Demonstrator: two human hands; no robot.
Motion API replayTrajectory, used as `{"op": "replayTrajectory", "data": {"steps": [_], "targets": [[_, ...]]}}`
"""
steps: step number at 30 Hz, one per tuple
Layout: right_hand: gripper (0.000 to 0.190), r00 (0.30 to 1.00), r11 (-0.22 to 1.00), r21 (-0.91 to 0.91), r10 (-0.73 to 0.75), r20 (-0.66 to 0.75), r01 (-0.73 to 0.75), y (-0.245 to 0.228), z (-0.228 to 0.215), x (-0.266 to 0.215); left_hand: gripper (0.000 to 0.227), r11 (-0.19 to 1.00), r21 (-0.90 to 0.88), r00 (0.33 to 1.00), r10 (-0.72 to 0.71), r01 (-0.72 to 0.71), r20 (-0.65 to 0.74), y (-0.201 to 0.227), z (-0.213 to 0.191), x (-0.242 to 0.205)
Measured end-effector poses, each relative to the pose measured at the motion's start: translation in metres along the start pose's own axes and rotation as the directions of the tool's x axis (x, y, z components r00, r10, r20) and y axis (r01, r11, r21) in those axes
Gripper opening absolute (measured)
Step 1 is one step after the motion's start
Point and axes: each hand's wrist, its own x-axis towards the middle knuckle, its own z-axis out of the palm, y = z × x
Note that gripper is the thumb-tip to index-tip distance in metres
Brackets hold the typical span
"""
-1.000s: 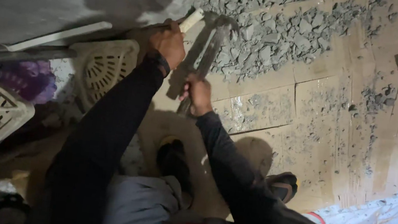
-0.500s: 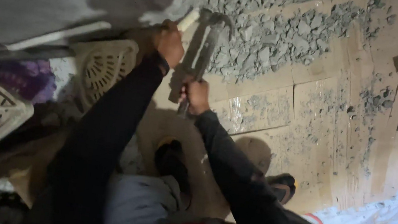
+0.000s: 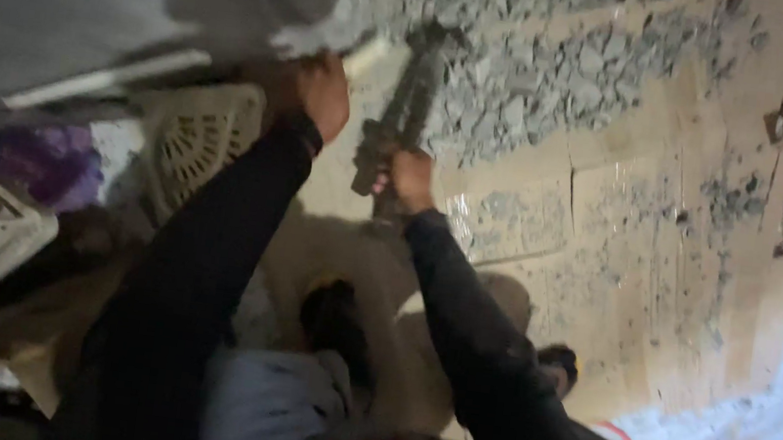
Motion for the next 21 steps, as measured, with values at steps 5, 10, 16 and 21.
{"op": "replayTrajectory", "data": {"steps": [5, 10, 16, 21], "targets": [[0.045, 0.999, 0.983, 0.182, -0.03, 0.018, 0.026, 0.009, -0.038, -0.034, 0.023, 0.961, 0.231, 0.909, 0.226, -0.15, -0.35, -0.028, 0.05, -0.041], [0.011, 0.996, 0.928, 0.361, 0.094, 0.004, -0.089, 0.03, -0.051, -0.075, 0.038, 0.899, 0.258, 0.917, 0.388, -0.353, -0.096, 0.02, -0.082, -0.063], [0.021, 0.985, 0.949, 0.266, 0.153, 0.075, -0.168, 0.035, -0.073, -0.07, 0.03, 0.948, 0.234, 0.945, 0.263, -0.216, -0.195, 0.028, -0.104, -0.042], [0.026, 0.993, 0.969, 0.224, 0.09, 0.077, -0.105, 0.029, -0.081, -0.068, 0.038, 0.975, 0.068, 0.976, 0.216, -0.214, -0.022, 0.05, -0.143, -0.047]]}}
